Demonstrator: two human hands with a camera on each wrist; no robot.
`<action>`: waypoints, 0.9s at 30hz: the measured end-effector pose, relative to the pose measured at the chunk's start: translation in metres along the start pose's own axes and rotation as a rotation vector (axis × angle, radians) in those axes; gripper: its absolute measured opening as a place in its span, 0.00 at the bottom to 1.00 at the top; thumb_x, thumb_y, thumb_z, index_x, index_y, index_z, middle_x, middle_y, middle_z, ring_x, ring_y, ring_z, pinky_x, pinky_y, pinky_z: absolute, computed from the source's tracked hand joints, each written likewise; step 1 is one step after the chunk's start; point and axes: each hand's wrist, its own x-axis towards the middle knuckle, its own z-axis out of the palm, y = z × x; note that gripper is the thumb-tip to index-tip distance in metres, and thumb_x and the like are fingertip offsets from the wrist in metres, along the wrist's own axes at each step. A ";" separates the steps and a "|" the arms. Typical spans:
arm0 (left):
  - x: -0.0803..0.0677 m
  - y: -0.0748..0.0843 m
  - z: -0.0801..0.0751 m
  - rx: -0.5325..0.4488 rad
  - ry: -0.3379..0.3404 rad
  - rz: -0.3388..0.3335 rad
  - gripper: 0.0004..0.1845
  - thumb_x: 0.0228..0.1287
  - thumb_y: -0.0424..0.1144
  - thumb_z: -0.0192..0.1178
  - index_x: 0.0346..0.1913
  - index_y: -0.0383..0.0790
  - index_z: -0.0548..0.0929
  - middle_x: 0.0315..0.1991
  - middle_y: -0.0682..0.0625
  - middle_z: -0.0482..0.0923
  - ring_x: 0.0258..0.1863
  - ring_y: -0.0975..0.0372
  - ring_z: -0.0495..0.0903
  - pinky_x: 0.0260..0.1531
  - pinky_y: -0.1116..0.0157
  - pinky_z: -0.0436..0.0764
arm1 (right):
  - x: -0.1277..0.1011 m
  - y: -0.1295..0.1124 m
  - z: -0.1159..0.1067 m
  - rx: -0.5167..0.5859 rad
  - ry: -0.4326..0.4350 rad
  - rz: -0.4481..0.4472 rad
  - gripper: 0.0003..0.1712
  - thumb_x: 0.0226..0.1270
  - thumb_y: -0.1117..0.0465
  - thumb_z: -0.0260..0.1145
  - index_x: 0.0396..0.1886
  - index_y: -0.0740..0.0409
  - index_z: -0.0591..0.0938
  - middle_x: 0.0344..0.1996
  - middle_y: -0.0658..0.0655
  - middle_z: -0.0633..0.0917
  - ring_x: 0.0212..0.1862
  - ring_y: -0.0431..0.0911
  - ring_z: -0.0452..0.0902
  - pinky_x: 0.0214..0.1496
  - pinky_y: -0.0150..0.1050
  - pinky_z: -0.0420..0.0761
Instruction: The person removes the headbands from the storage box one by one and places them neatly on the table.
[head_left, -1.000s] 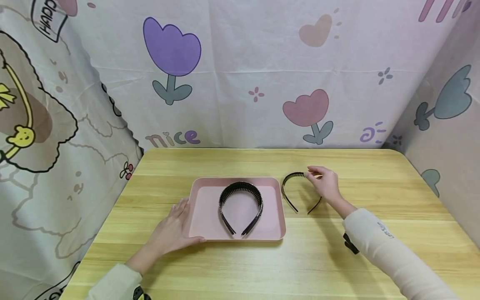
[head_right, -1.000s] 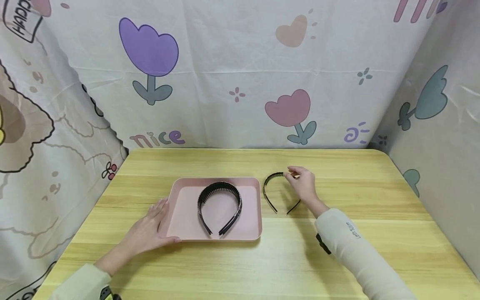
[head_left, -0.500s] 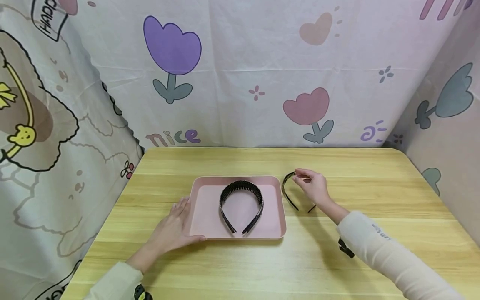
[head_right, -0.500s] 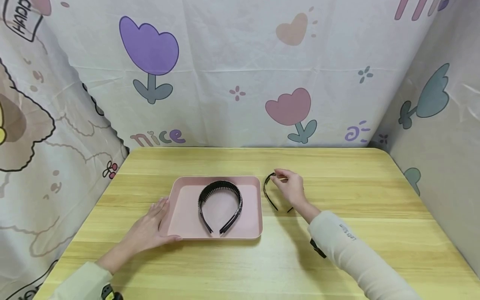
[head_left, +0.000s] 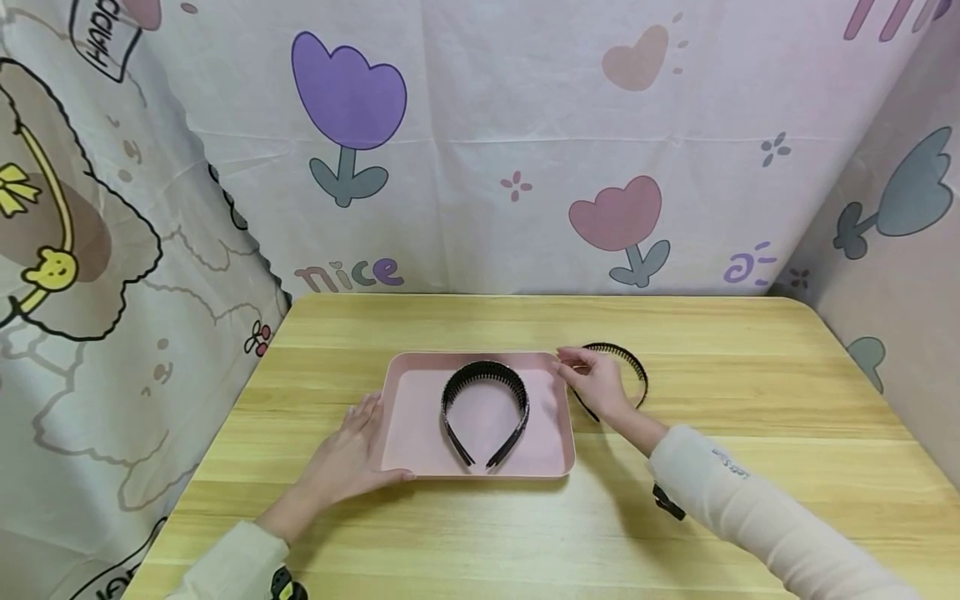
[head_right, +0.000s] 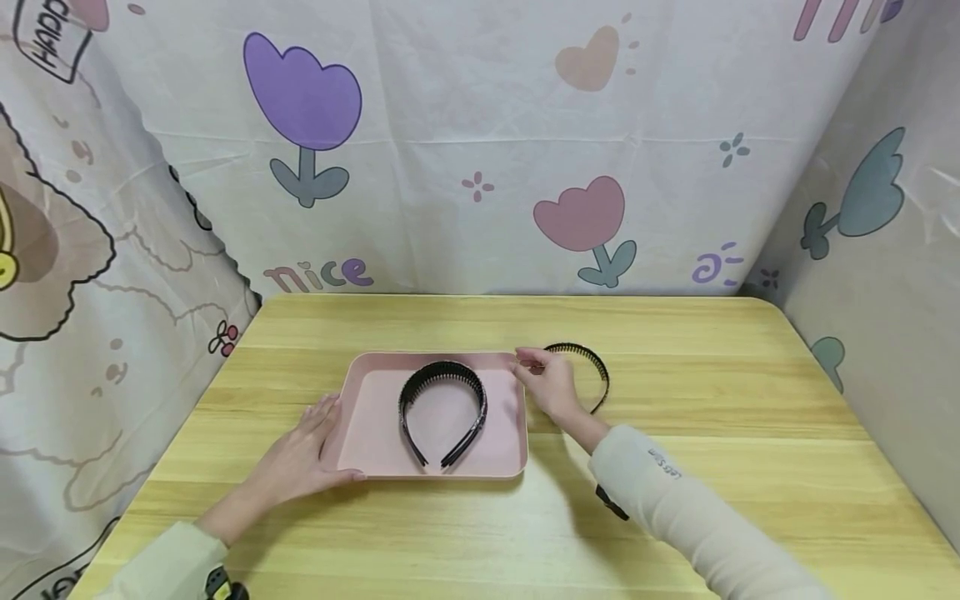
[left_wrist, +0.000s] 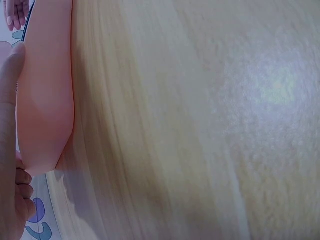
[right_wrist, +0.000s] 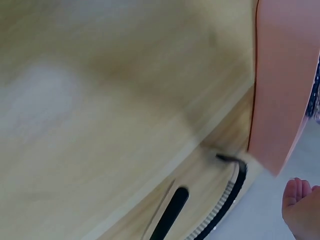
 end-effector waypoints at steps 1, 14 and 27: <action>0.000 0.000 0.000 0.001 -0.001 0.000 0.62 0.40 0.73 0.60 0.64 0.21 0.60 0.68 0.31 0.57 0.69 0.44 0.57 0.68 0.50 0.60 | 0.000 -0.001 0.003 0.007 -0.003 -0.001 0.17 0.58 0.68 0.65 0.47 0.72 0.80 0.39 0.68 0.85 0.42 0.56 0.82 0.43 0.30 0.84; -0.001 0.001 0.001 -0.002 0.006 -0.007 0.63 0.39 0.74 0.59 0.65 0.21 0.60 0.67 0.31 0.58 0.68 0.43 0.57 0.68 0.50 0.61 | -0.006 -0.009 0.036 0.031 -0.032 0.003 0.16 0.55 0.68 0.68 0.44 0.70 0.82 0.36 0.66 0.86 0.35 0.52 0.82 0.36 0.25 0.79; -0.001 -0.001 0.004 -0.003 0.018 -0.007 0.63 0.39 0.75 0.58 0.65 0.22 0.60 0.67 0.31 0.58 0.67 0.41 0.59 0.65 0.48 0.63 | -0.007 -0.009 0.054 -0.022 -0.020 -0.022 0.15 0.50 0.69 0.70 0.40 0.69 0.84 0.29 0.64 0.86 0.28 0.46 0.80 0.25 0.24 0.76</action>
